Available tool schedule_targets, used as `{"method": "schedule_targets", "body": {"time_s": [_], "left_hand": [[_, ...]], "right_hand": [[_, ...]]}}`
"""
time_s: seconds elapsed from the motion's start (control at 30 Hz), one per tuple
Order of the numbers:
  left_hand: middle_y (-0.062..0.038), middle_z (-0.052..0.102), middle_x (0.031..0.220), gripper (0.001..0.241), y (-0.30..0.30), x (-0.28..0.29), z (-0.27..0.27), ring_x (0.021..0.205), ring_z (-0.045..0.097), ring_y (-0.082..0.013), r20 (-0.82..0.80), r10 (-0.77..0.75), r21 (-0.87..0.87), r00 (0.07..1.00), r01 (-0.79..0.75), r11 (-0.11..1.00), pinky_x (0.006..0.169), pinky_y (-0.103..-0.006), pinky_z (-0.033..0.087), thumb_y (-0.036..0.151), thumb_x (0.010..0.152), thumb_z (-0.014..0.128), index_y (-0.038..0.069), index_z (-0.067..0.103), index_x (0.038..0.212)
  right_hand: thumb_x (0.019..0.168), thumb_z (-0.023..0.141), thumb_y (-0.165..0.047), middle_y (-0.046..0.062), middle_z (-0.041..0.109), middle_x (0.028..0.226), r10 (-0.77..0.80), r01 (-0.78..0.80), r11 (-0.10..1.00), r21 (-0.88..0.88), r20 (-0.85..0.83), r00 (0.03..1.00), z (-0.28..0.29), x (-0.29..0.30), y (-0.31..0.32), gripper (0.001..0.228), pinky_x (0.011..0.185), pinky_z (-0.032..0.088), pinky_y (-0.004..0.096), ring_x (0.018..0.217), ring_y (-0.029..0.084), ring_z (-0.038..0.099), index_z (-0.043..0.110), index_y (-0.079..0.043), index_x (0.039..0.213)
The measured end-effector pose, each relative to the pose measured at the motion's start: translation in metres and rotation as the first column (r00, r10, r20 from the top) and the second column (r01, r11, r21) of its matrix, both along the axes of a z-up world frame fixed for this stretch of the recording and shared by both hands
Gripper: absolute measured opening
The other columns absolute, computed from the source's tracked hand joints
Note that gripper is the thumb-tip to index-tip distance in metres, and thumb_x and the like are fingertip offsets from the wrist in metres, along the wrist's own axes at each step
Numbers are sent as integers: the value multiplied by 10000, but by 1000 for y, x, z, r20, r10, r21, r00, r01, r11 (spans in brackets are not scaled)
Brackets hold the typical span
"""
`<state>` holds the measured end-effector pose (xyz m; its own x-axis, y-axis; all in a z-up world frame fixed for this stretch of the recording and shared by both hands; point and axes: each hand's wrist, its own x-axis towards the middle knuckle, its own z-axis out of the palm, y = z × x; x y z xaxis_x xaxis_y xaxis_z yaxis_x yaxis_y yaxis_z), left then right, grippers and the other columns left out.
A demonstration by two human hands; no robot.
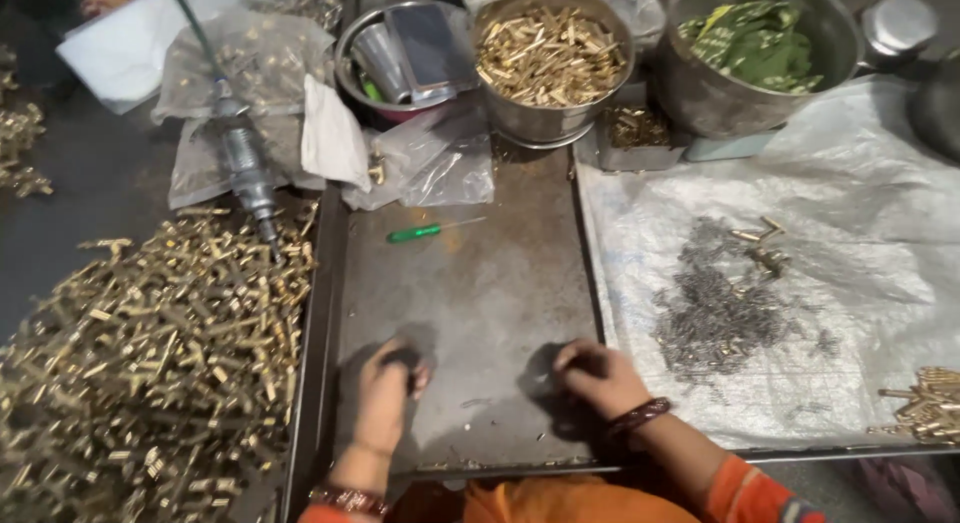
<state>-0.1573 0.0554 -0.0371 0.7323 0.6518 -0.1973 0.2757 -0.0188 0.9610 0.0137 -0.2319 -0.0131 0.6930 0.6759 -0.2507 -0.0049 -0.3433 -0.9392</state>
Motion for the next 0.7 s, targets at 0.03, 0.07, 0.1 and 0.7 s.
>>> {"method": "schedule_targets", "body": {"time_s": [0.03, 0.07, 0.1, 0.7], "left_hand": [[-106, 650, 767, 156, 5, -6, -1, 631, 582, -187, 214, 172, -558, 962, -24, 830, 509, -318, 417, 97, 906, 521, -11, 632, 926], [-106, 650, 767, 156, 3, -5, 11, 631, 582, -187, 220, 157, -555, 963, -9, 832, 509, -318, 417, 97, 906, 521, -11, 632, 926], [-107, 652, 750, 171, -3, -8, 22, 606, 569, -180, 137, 194, -583, 971, -80, 808, 493, -313, 406, 110, 905, 522, -11, 642, 917], [-103, 766, 987, 322, -40, -33, 41, 919, 741, -304, -559, -80, 352, 825, 323, 879, 812, -398, 574, 155, 724, 773, 151, 734, 1043]], "right_hand": [[801, 733, -128, 64, 740, 932, -47, 51, 998, 26, -145, 988, -3, 2, 4, 171, 801, 582, 330, 862, 184, 705, 720, -84, 965], [801, 733, -128, 64, 740, 932, -61, 66, 997, 30, -140, 988, -10, 0, 20, 171, 801, 582, 330, 862, 184, 705, 720, -84, 965], [805, 744, -136, 73, 765, 957, 72, -72, 997, 4, -64, 995, -18, -6, 32, 166, 831, 589, 325, 899, 193, 729, 729, -89, 963], [860, 670, -193, 156, 674, 1083, 506, -352, 856, -378, 749, 428, 16, -51, 64, 191, 749, 584, 421, 926, 319, 698, 698, -39, 970]]}}
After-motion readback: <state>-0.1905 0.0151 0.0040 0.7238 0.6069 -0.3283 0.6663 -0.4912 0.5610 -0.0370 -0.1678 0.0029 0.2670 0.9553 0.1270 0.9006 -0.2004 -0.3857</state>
